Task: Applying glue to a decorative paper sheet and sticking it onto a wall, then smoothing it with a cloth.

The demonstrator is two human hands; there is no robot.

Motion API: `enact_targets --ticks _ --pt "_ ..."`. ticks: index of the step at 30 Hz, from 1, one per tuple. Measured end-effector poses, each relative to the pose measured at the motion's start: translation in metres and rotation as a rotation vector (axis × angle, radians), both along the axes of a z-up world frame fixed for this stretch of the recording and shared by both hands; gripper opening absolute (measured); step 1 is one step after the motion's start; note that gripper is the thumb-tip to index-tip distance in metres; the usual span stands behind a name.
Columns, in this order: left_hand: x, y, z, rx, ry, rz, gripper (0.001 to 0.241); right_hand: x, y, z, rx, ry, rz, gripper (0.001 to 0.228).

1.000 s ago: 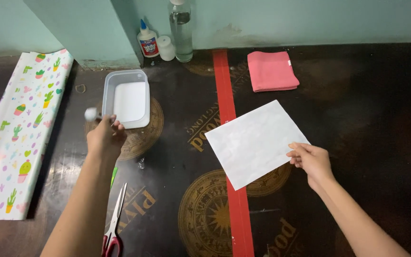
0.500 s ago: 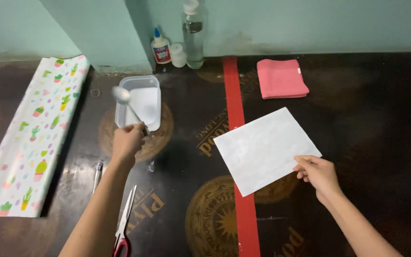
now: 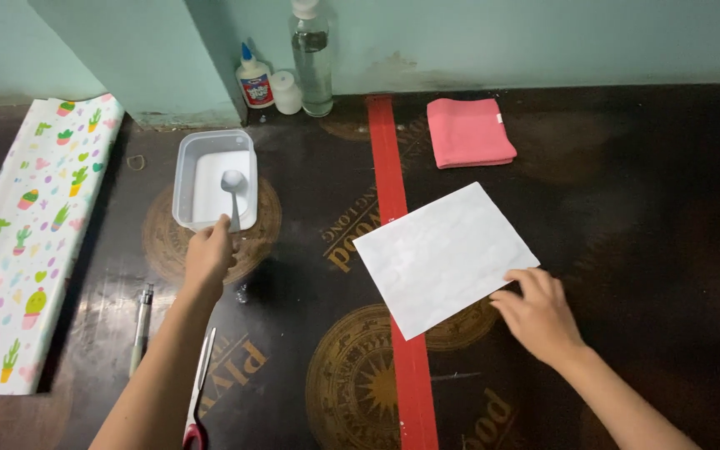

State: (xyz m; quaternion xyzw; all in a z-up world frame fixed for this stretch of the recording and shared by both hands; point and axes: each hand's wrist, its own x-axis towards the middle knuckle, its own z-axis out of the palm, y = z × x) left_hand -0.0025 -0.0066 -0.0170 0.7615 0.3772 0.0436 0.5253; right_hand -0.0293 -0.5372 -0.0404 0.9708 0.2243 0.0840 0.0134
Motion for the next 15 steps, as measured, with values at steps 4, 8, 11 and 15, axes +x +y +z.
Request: enact_targets --ticks 4,8,11,15 --pt "-0.021 -0.022 0.035 0.226 0.024 -0.006 0.057 0.005 -0.003 -0.008 -0.092 -0.088 0.213 0.011" --pt "-0.029 -0.027 0.036 0.282 -0.092 0.044 0.043 0.018 -0.002 -0.013 -0.108 -0.158 0.393 0.02" --pt "-0.032 -0.033 0.042 0.329 -0.13 0.038 0.034 0.021 -0.001 -0.011 -0.12 -0.173 0.461 0.016" --pt "-0.031 -0.042 0.047 0.424 -0.138 -0.007 0.031 0.026 -0.003 -0.015 -0.12 -0.2 0.505 0.021"
